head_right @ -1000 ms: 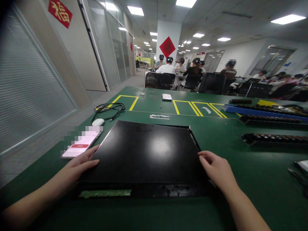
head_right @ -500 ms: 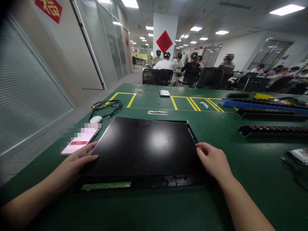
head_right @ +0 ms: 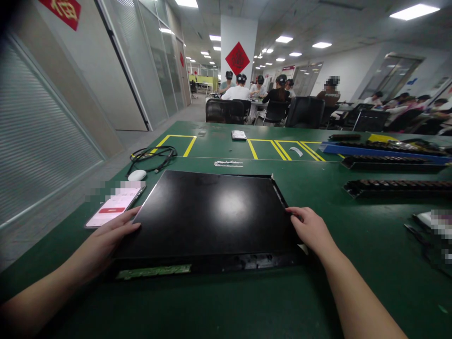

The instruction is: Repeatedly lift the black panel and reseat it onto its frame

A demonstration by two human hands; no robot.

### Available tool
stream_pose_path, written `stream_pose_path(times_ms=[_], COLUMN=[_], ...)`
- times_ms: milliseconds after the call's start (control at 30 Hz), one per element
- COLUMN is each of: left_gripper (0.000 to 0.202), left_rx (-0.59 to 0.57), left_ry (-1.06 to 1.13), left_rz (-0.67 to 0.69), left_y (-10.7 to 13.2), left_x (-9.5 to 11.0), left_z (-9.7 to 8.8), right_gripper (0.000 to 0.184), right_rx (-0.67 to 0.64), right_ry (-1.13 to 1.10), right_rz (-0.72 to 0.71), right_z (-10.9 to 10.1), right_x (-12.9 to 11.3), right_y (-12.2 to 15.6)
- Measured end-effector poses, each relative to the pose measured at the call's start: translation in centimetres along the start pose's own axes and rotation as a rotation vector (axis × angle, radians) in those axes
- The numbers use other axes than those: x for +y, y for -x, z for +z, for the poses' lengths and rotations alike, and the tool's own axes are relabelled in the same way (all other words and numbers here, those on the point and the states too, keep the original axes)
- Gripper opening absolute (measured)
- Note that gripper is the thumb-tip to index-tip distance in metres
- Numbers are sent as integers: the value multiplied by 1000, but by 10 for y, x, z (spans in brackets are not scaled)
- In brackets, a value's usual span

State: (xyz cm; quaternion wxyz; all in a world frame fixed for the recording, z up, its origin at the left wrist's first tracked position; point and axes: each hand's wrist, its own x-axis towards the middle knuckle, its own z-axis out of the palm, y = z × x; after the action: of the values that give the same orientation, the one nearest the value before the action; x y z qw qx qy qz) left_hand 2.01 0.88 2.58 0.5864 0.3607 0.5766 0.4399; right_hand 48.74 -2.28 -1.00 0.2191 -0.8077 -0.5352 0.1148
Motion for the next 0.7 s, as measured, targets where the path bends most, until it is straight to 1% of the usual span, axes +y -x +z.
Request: stream_pose_path(times_ms=[267, 367, 467, 533, 600, 700], left_gripper=[58, 59, 62, 66, 70, 71], left_rx=[-20, -39, -52, -89, -155, -227], left_ry=[10, 17, 15, 6, -5, -33], left_rz=[0, -9, -7, -3, 8, 29], left_y=[9, 11, 8, 5, 2, -2], left_x=[9, 10, 8, 5, 1, -3], left_z=[10, 11, 9, 5, 1, -5], right_gripper=[44, 45, 44, 43, 43, 42], right_rx=[-4, -23, -39, -44, -43, -22], right_ry=[135, 134, 87, 56, 47, 59], right_rz=[-132, -126, -100, -75, -54, -59], right_z=[8, 9, 8, 8, 7, 7], right_x=[-3, -1, 2, 3, 4, 3], right_y=[3, 2, 0, -1, -1, -1])
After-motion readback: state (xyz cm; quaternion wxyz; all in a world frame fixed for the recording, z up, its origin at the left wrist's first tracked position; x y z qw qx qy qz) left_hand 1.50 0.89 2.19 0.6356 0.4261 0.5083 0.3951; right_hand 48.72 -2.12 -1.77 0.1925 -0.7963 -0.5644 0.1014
